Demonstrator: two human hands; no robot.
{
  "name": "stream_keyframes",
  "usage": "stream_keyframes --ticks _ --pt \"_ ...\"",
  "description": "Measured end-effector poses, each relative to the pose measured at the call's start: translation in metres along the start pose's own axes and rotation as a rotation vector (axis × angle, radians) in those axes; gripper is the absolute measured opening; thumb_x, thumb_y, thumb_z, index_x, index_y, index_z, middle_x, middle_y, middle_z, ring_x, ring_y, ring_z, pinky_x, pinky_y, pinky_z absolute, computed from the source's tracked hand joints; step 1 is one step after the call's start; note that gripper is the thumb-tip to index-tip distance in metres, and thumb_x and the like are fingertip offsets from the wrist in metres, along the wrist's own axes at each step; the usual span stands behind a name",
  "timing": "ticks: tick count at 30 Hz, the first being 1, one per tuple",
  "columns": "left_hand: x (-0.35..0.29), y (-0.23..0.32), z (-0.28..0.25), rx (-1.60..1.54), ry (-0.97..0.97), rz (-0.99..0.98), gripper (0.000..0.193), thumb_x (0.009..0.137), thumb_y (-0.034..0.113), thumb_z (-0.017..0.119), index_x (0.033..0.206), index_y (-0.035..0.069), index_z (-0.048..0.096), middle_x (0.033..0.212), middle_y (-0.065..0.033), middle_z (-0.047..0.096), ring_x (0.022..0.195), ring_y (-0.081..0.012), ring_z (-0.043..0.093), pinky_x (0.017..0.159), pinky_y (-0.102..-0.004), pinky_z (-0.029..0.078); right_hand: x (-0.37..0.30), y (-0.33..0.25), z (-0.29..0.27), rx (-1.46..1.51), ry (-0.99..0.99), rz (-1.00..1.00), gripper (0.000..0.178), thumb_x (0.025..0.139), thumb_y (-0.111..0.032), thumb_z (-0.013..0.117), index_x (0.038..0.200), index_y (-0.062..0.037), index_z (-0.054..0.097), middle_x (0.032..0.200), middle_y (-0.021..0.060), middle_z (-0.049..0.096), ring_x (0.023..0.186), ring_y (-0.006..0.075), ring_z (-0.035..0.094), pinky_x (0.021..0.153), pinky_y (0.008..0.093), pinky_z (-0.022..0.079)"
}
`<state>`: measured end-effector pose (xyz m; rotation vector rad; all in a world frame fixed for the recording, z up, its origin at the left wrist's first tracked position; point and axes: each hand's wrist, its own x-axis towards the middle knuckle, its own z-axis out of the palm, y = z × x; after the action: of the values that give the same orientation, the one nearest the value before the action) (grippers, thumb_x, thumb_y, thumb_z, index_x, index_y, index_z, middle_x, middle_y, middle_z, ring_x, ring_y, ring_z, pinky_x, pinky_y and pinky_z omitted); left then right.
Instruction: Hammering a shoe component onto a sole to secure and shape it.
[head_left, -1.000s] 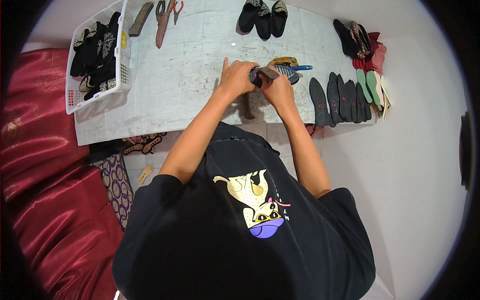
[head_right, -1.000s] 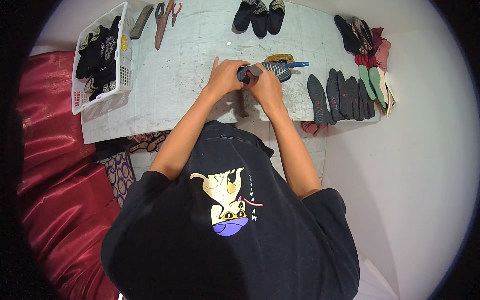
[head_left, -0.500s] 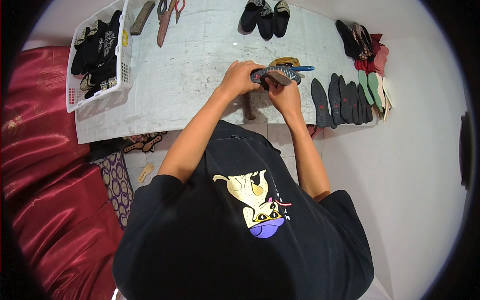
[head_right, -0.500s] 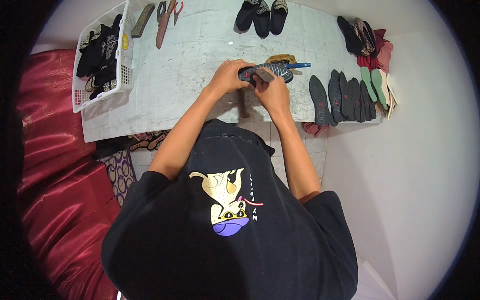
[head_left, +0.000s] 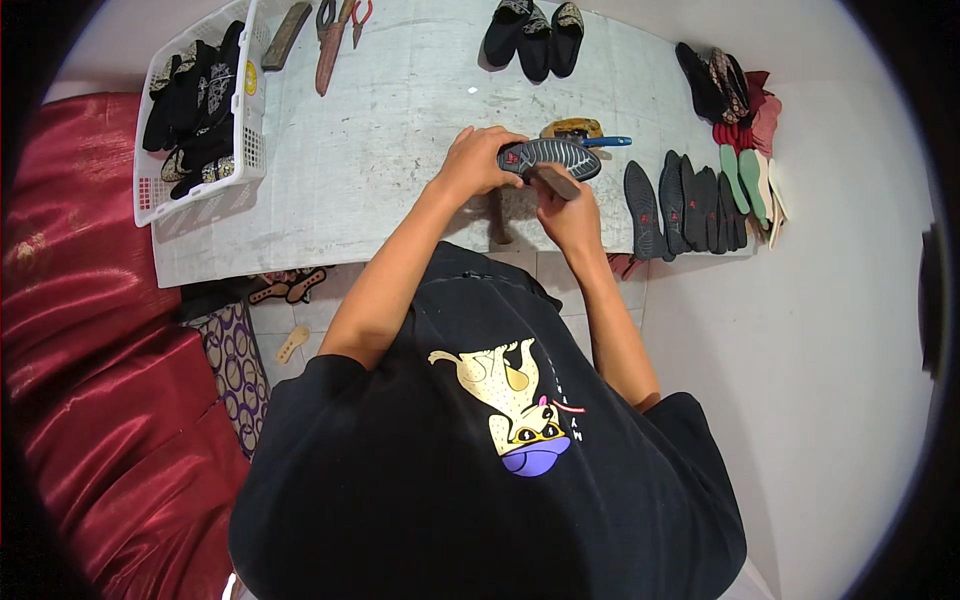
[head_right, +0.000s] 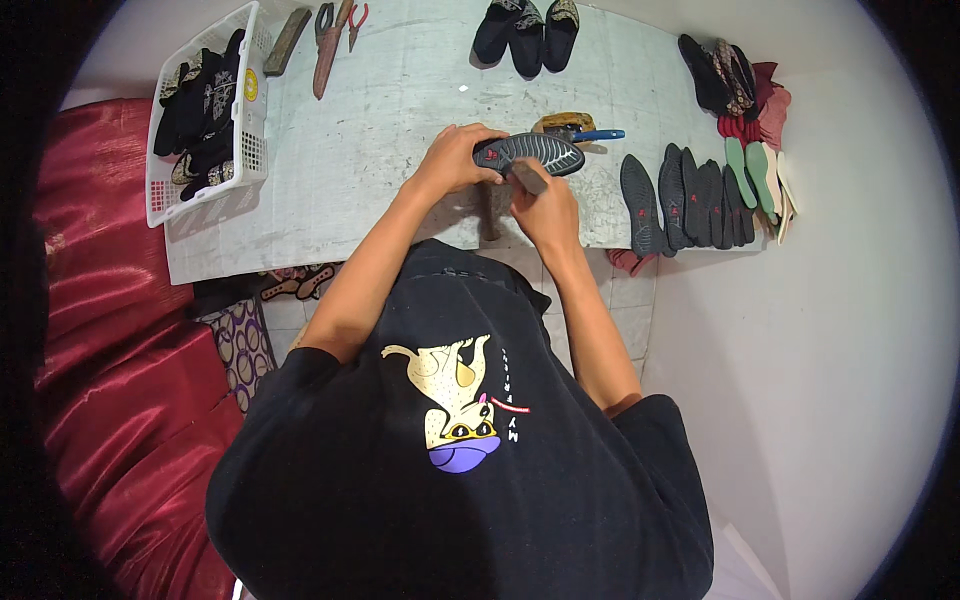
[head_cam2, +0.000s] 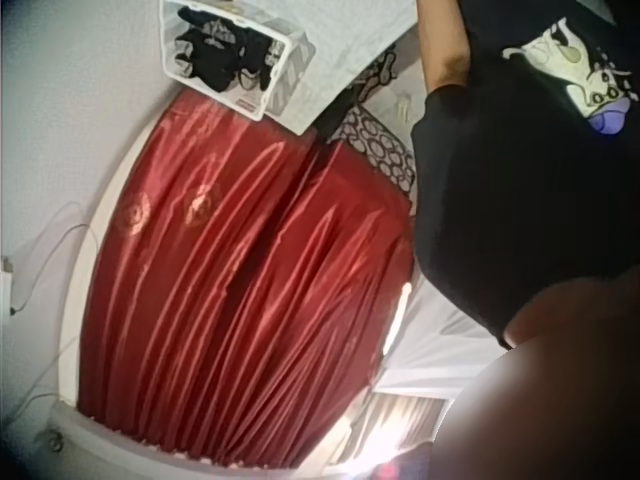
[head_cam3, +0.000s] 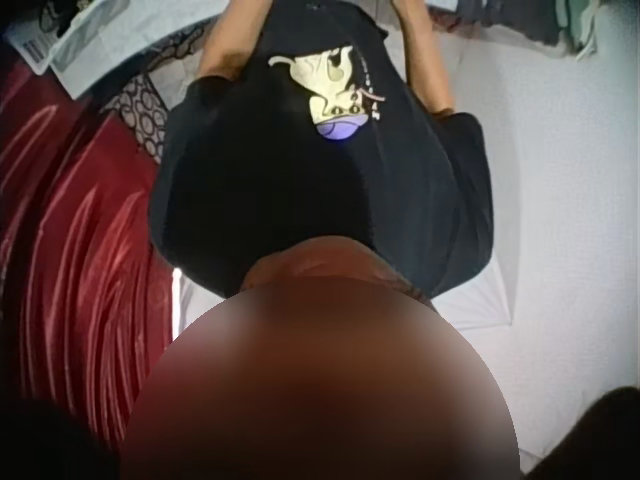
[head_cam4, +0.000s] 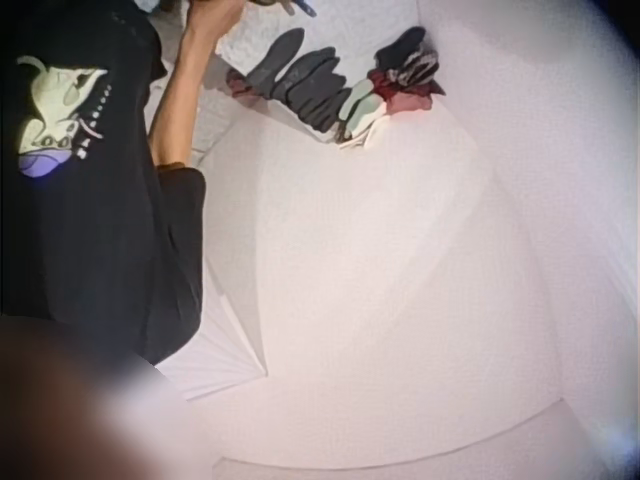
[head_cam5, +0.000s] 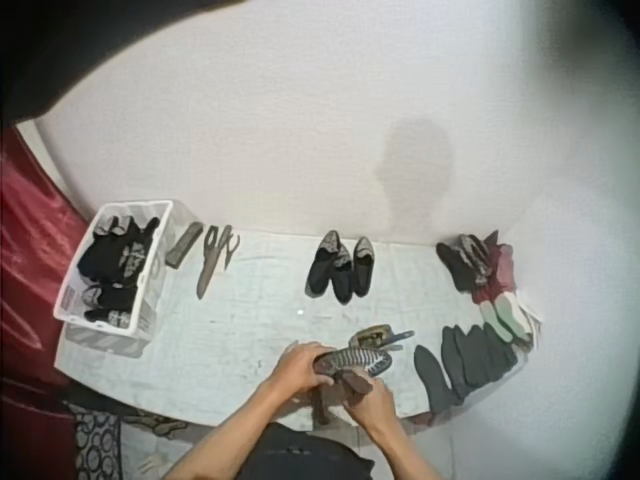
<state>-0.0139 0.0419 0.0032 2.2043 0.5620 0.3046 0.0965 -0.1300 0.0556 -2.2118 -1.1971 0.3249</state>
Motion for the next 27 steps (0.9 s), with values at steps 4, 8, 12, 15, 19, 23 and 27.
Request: stream_keyframes --ticks 4,8,12,15,19,23,27 --pt "0.0 0.001 -0.003 0.012 -0.019 -0.002 0.079 0.063 0.029 0.099 0.136 0.014 0.073 0.126 -0.0096 0.077 0.122 -0.0334 0.069 0.109 -0.0463 0.045 0.006 -0.006 -0.007 -0.088 -0.056 -0.024 0.02 0.095 -0.017 0.073 0.115 -0.0153 0.074 0.082 0.023 0.074 0.08 0.0475 0.073 0.067 0.0528 0.058" --pt "0.0 0.009 -0.004 0.008 -0.033 -0.029 0.076 0.064 0.027 0.098 0.134 0.013 0.071 0.128 -0.0091 0.076 0.125 -0.0332 0.068 0.111 -0.0486 0.043 0.007 -0.007 -0.004 0.015 -0.042 -0.004 0.018 0.096 -0.018 0.072 0.114 -0.0161 0.074 0.082 0.0228 0.074 0.08 0.048 0.072 0.068 0.0557 0.057" --pt "0.003 0.018 -0.009 0.062 -0.063 -0.122 0.073 0.066 0.025 0.097 0.131 0.01 0.067 0.129 -0.0104 0.075 0.129 -0.033 0.066 0.115 -0.0581 0.039 0.007 -0.013 -0.007 -0.033 -0.072 0.031 0.018 0.096 -0.016 0.074 0.113 -0.0103 0.075 0.087 0.0196 0.077 0.084 0.045 0.074 0.069 0.049 0.058" --pt "0.005 0.024 -0.011 0.112 -0.056 -0.076 0.072 0.065 0.025 0.098 0.127 0.007 0.067 0.124 -0.0124 0.075 0.128 -0.0343 0.066 0.113 -0.0595 0.04 0.002 -0.012 -0.002 0.021 -0.028 0.032 0.017 0.096 -0.015 0.074 0.113 -0.0103 0.074 0.087 0.0196 0.077 0.084 0.0449 0.075 0.069 0.0494 0.058" --pt "0.015 0.014 -0.008 0.02 -0.032 -0.02 0.065 0.063 0.026 0.098 0.116 0.003 0.07 0.114 -0.0173 0.075 0.116 -0.0383 0.07 0.102 -0.0505 0.051 0.016 -0.02 -0.009 -0.045 -0.125 0.05 0.017 0.096 -0.015 0.074 0.112 -0.0096 0.074 0.089 0.02 0.078 0.084 0.0453 0.074 0.069 0.05 0.059" --pt "0.012 0.008 -0.004 -0.077 -0.013 -0.007 0.062 0.062 0.028 0.099 0.112 0.001 0.072 0.111 -0.0199 0.075 0.109 -0.04 0.072 0.094 -0.0449 0.056 0.027 -0.023 -0.018 -0.195 -0.235 0.042 0.017 0.095 -0.016 0.075 0.112 -0.0107 0.075 0.088 0.0213 0.076 0.086 0.0469 0.073 0.069 0.0519 0.058" --pt "0.005 0.009 -0.007 -0.118 -0.003 -0.009 0.063 0.064 0.026 0.098 0.115 0.001 0.072 0.113 -0.0186 0.075 0.11 -0.0392 0.072 0.092 -0.0453 0.056 0.017 -0.017 -0.009 -0.047 -0.093 0.023 0.019 0.095 -0.017 0.076 0.113 -0.0116 0.075 0.088 0.0215 0.076 0.084 0.0465 0.073 0.069 0.0524 0.058"
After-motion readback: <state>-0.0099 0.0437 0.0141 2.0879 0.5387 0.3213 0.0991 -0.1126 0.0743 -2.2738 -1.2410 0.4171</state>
